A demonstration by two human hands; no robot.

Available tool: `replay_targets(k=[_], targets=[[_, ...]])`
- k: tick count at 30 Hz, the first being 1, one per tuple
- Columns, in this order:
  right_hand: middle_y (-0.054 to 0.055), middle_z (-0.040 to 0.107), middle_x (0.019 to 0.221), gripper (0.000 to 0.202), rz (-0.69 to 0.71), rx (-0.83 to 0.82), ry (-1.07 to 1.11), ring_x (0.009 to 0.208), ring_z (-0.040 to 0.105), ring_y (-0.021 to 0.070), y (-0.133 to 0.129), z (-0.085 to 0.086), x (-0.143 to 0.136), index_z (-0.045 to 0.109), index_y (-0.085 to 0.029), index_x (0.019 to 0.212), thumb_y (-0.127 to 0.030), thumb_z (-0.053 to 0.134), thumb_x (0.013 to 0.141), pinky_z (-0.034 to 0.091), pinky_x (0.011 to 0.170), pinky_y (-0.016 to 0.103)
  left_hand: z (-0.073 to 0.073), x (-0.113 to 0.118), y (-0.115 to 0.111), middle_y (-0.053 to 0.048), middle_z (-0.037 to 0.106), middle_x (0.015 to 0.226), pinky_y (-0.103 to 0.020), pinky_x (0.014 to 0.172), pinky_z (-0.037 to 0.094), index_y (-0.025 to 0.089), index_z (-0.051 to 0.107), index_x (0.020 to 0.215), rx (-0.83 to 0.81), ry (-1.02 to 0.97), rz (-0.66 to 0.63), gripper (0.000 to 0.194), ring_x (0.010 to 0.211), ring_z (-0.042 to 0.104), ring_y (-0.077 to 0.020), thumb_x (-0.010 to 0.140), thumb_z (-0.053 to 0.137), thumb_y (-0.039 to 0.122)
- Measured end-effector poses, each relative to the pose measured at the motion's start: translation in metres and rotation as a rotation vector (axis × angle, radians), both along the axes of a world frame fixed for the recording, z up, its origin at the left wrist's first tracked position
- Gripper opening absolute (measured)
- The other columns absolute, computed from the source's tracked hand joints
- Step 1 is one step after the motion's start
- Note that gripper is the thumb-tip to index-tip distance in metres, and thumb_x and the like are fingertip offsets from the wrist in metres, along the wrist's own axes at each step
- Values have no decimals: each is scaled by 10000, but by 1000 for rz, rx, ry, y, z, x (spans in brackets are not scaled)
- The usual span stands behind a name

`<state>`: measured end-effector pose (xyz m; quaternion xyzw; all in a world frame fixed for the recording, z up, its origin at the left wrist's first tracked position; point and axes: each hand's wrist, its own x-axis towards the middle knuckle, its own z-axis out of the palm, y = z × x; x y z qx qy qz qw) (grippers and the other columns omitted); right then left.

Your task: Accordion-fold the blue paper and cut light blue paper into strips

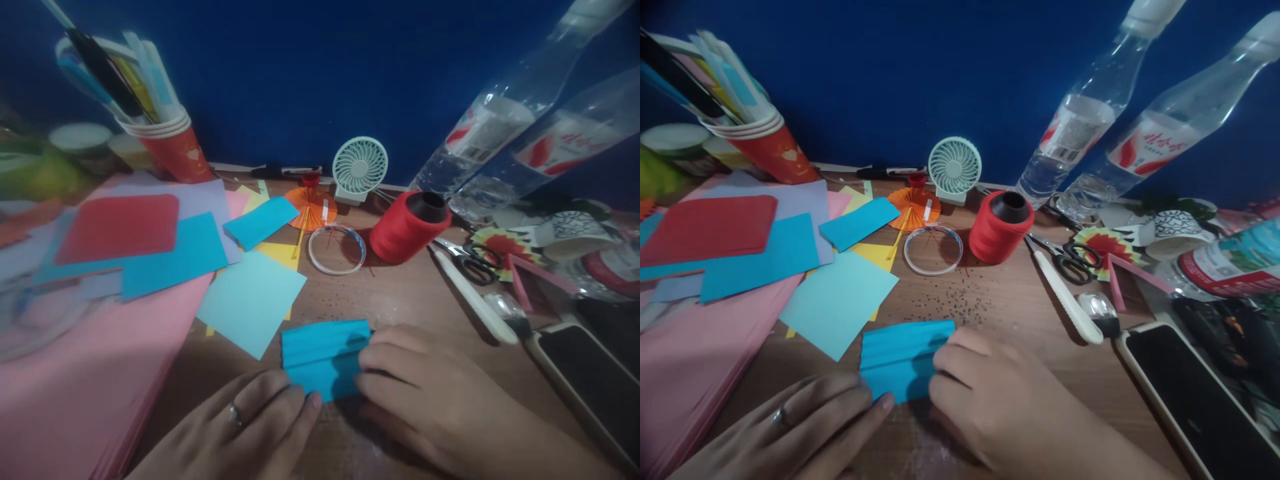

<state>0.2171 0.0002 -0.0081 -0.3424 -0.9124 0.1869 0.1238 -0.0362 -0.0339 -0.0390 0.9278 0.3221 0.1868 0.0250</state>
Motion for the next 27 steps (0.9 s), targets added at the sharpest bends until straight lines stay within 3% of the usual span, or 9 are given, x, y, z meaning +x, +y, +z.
replay_targets(k=[3,8,14,18,23,27], targets=[[22,576,758,220,31,-8,41,753,487,162,-2,-7,-6,620,-171,839,-159,417,924,396,649,306,9,3,9,23,623,1148,-210,1034,285,253,576,1185,-13,14,-19,310,1121,509,-144,898,466,292],[26,578,710,253,84,146,4,700,479,165,-1,-5,0,626,-149,839,-126,389,925,362,609,311,16,2,14,46,605,1190,-198,1049,286,251,567,1184,-64,-18,-86,309,1155,479,-121,898,449,240],[21,547,674,272,102,186,-119,658,442,169,0,-5,7,583,-170,720,-128,388,906,343,614,332,21,9,20,39,661,1054,-167,995,352,226,611,1070,-93,-75,-128,284,1054,545,-95,908,390,151],[32,586,721,227,181,286,-105,686,463,183,-1,-3,1,605,-167,766,-126,425,897,350,654,357,27,15,24,39,677,962,-145,952,369,211,620,963,-62,-181,-115,307,985,566,-80,895,341,102],[30,579,715,185,238,310,-27,663,449,180,-6,-6,-7,594,-150,762,-124,455,881,337,618,349,35,11,27,50,663,1046,-158,871,434,221,592,1035,-151,-14,-205,240,1045,537,-116,823,493,169],[8,541,700,146,128,178,-49,656,421,169,-9,-9,-10,538,-164,746,-166,479,879,310,582,332,37,6,28,66,604,1174,-192,1040,290,248,574,1103,-92,74,-202,364,1211,399,-135,753,542,150]])
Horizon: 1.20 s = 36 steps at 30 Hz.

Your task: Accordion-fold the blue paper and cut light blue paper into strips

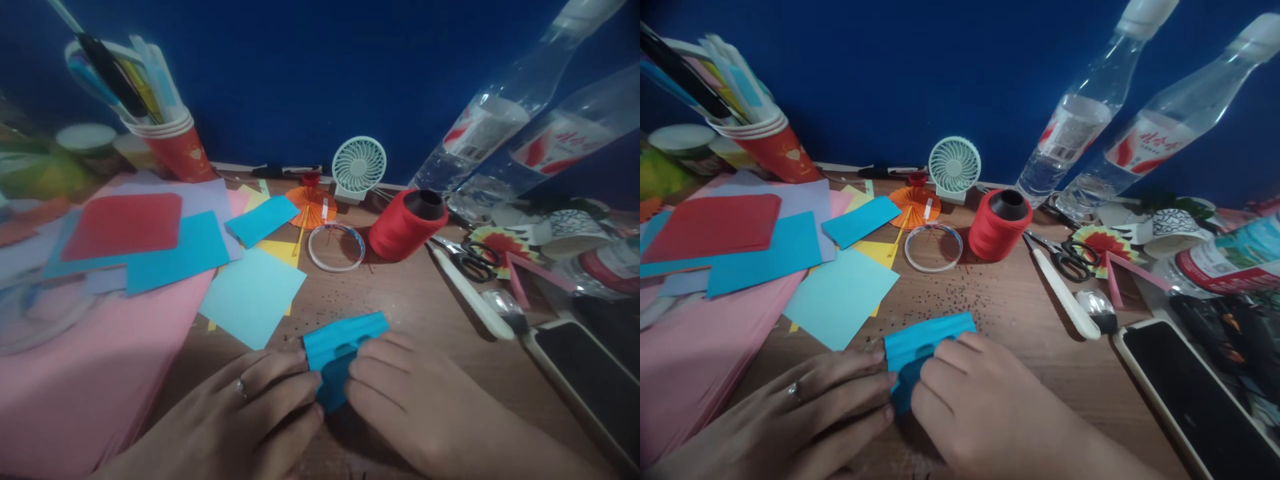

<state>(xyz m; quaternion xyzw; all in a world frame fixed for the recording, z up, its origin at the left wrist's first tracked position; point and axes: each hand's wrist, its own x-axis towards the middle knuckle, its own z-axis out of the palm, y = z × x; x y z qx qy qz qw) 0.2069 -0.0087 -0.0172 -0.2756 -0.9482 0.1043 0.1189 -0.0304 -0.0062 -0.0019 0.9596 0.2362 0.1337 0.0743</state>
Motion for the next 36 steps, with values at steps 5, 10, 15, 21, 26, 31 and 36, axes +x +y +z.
replay_targets(k=[5,10,15,21,26,31,36], targets=[[5,544,712,153,47,22,-22,670,422,170,1,4,-1,540,-163,758,-184,472,894,304,597,339,-4,-3,-1,45,564,1233,-246,1101,212,247,554,1137,-2,24,-23,435,1260,334,-164,711,579,165],[7,539,715,184,74,-7,12,676,416,165,1,3,1,540,-158,766,-148,422,907,303,608,331,-10,-6,0,0,580,1226,-270,1015,369,210,505,1217,-99,13,-33,494,1196,428,-205,729,578,194],[7,514,711,136,-93,-63,10,681,400,171,-1,-6,-2,485,-177,722,-148,476,855,307,658,344,-3,-3,2,6,578,1222,-268,986,380,220,522,1207,-55,36,-43,449,1157,445,-212,769,600,281],[8,539,727,159,-132,-103,31,706,430,169,0,-7,-2,504,-177,734,-152,459,885,297,695,348,4,2,7,8,592,1200,-275,898,438,238,537,1180,-77,88,-52,475,1091,488,-220,726,651,321],[-7,559,695,201,-123,-142,85,705,460,156,5,-4,-2,541,-181,730,-175,452,910,290,678,325,6,4,6,41,571,1238,-308,877,466,299,512,1203,-219,183,-18,515,1129,490,-224,710,654,251],[0,610,748,118,-245,-237,131,755,503,168,5,-2,-6,592,-190,793,-203,512,879,309,722,329,1,-4,-1,31,437,1388,-356,1026,355,291,393,1324,-196,160,5,618,1259,373,-226,745,600,227],[-33,607,728,106,-392,-312,126,747,526,147,6,3,-11,585,-197,705,-219,650,786,323,735,310,-7,-11,1,5,430,1397,-396,1042,336,293,347,1362,-207,117,-19,632,1252,394,-257,778,589,302]])
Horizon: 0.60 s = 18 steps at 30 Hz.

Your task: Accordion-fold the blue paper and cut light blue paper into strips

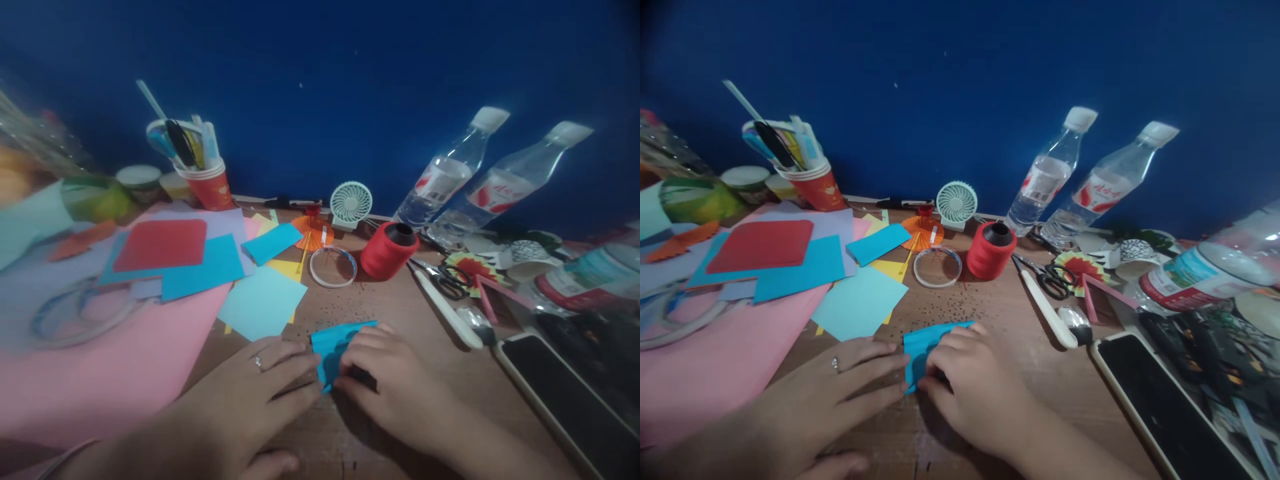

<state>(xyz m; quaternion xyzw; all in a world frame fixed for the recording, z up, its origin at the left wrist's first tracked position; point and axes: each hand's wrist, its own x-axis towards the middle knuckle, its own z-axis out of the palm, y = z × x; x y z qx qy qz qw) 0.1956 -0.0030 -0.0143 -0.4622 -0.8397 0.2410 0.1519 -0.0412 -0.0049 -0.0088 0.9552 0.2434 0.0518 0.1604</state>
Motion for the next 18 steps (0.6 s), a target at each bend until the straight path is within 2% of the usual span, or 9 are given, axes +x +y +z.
replay_targets(k=[12,16,18], targets=[[-41,616,661,127,-19,-39,-121,660,538,122,9,11,-9,596,-188,633,-201,671,734,371,649,263,11,1,-2,8,396,1421,-413,1048,329,275,312,1372,-39,40,66,642,1275,366,-237,783,565,265],[-29,636,679,93,3,-73,-133,662,552,128,12,14,-9,613,-193,651,-186,642,740,384,627,251,12,4,-4,18,413,1409,-430,1060,299,290,367,1336,3,80,20,588,1275,359,-240,784,562,239],[-23,641,687,87,11,-77,-130,665,557,129,13,13,-9,617,-192,657,-189,630,743,388,622,247,10,6,-6,12,401,1417,-452,1053,296,309,346,1347,29,108,9,608,1280,352,-253,787,570,237]])
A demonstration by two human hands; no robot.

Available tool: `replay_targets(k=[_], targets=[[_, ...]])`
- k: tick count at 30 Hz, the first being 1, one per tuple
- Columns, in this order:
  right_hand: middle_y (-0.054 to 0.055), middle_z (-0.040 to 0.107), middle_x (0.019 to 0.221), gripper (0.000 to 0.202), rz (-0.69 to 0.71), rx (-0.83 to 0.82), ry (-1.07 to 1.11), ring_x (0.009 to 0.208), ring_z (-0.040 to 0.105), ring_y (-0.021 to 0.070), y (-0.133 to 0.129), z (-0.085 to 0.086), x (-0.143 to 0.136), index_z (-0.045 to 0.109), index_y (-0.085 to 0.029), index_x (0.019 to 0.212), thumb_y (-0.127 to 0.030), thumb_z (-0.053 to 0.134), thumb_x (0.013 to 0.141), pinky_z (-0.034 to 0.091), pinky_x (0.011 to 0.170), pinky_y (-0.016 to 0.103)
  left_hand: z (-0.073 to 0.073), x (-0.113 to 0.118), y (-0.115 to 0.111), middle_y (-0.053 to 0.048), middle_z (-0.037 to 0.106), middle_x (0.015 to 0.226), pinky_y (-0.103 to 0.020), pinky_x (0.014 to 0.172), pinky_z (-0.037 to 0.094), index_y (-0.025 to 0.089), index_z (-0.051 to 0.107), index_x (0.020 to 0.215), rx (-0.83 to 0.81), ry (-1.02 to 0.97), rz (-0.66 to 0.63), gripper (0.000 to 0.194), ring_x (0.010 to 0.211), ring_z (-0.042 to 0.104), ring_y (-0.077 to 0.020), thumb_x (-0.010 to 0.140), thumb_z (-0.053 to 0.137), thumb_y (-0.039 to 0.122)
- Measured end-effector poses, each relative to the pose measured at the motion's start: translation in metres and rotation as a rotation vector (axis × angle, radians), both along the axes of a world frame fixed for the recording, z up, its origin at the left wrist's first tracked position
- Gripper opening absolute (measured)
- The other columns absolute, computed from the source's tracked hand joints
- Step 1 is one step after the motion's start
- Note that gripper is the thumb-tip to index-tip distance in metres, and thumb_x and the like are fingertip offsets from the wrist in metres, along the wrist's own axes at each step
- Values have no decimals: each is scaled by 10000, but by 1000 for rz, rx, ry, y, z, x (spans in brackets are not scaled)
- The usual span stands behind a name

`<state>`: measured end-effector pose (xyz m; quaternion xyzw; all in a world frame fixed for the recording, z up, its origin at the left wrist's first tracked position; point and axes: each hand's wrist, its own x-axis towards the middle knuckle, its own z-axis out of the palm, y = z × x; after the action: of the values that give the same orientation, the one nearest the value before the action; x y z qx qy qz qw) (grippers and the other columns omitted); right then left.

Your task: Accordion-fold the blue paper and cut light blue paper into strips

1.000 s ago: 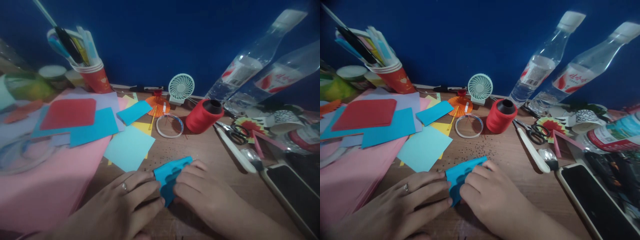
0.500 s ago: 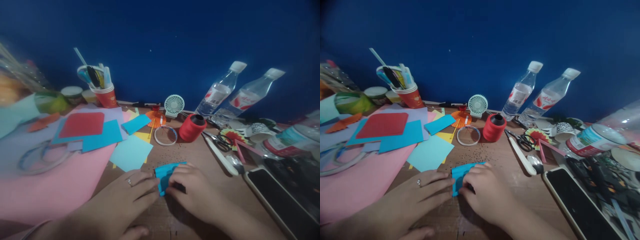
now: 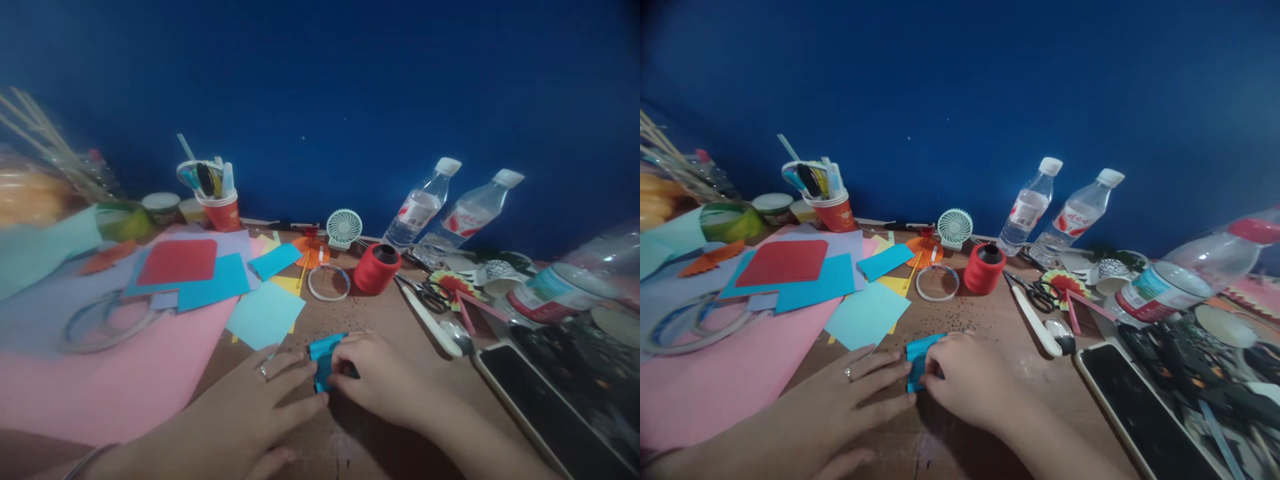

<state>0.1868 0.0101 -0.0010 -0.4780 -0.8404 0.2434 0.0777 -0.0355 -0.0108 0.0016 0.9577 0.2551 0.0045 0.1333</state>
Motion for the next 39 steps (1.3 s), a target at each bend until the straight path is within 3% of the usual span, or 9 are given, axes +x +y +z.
replay_targets(k=[11,21,27,33,36,39], targets=[[-28,629,652,67,-15,1,-19,611,536,119,2,-1,-1,630,-198,647,-189,632,714,349,549,225,-3,1,-2,12,397,1420,-454,1071,265,301,309,1370,30,8,4,626,1298,326,-249,802,565,250],[-21,646,663,50,-21,12,-19,633,564,136,1,-3,-3,642,-201,647,-189,661,692,383,581,242,-4,-2,-3,27,365,1439,-474,1064,259,316,277,1381,11,10,22,623,1302,313,-257,820,544,279],[-22,677,713,34,-79,-61,29,668,596,143,3,3,15,690,-230,695,-203,674,712,408,614,242,5,5,-2,0,420,1400,-477,1052,257,272,297,1374,-11,-10,29,661,1266,349,-269,761,530,183],[-25,669,691,21,-116,-89,34,660,597,152,6,1,33,695,-235,700,-232,680,715,390,601,245,12,9,-3,-35,498,1302,-462,1032,286,244,413,1293,-36,-71,47,589,1209,385,-280,726,570,201],[-17,658,710,21,-147,-50,38,679,594,157,6,1,33,680,-223,717,-237,690,705,393,605,245,15,12,-7,-42,521,1260,-477,1034,281,246,437,1268,-24,-73,67,543,1196,396,-284,742,568,220],[11,644,874,164,-205,64,86,780,586,173,3,0,28,655,-215,859,-247,698,703,412,674,260,18,18,-15,-55,562,1206,-528,1056,227,230,441,1267,7,-23,42,559,1189,414,-309,733,602,261]])
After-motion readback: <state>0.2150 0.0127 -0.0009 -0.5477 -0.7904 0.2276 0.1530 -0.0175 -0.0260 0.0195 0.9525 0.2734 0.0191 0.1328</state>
